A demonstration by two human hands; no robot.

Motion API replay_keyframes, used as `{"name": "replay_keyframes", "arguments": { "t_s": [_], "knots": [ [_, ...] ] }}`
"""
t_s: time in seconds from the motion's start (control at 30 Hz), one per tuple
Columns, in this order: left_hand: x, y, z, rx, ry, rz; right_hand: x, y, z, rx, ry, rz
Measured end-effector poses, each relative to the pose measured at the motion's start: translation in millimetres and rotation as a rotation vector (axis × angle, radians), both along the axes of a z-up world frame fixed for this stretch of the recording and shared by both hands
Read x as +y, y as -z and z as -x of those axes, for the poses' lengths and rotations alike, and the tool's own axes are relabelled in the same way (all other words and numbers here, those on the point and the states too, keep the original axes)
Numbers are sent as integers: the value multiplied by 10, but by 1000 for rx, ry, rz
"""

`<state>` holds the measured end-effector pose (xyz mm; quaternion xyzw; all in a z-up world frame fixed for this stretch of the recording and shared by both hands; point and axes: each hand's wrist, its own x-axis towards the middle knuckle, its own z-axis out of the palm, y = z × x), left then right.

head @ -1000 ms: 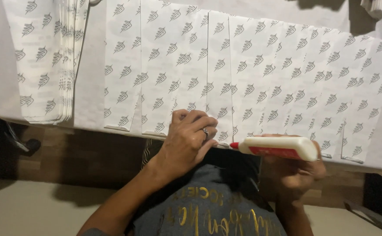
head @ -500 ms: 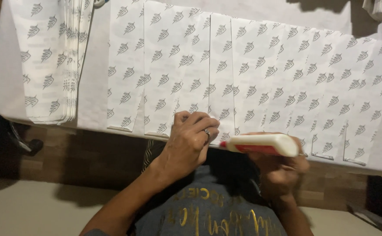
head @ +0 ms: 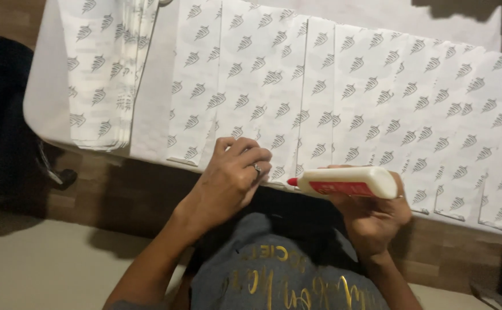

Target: The person aligns multiple printed paper sheets into a stack, spreads them out across a table, and then applies glue from a bottle to the bottom edges of the sheets before stacking them back together.

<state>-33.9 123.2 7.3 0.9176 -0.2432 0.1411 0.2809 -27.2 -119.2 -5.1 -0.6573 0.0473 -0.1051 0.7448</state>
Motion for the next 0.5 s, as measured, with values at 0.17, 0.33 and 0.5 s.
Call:
{"name": "replay_keyframes", "arguments": {
  "t_s": [0.17, 0.33, 0.5],
  "knots": [
    [67, -6, 46, 103, 14, -36, -8, -59, -79, -167, -305, 295],
    [118, -19, 69, 170, 33, -64, 169, -15, -49, -43, -286, 246],
    [74, 25, 72, 219, -18, 85, 72, 380, -240, -334, -414, 214]
  ]
}}
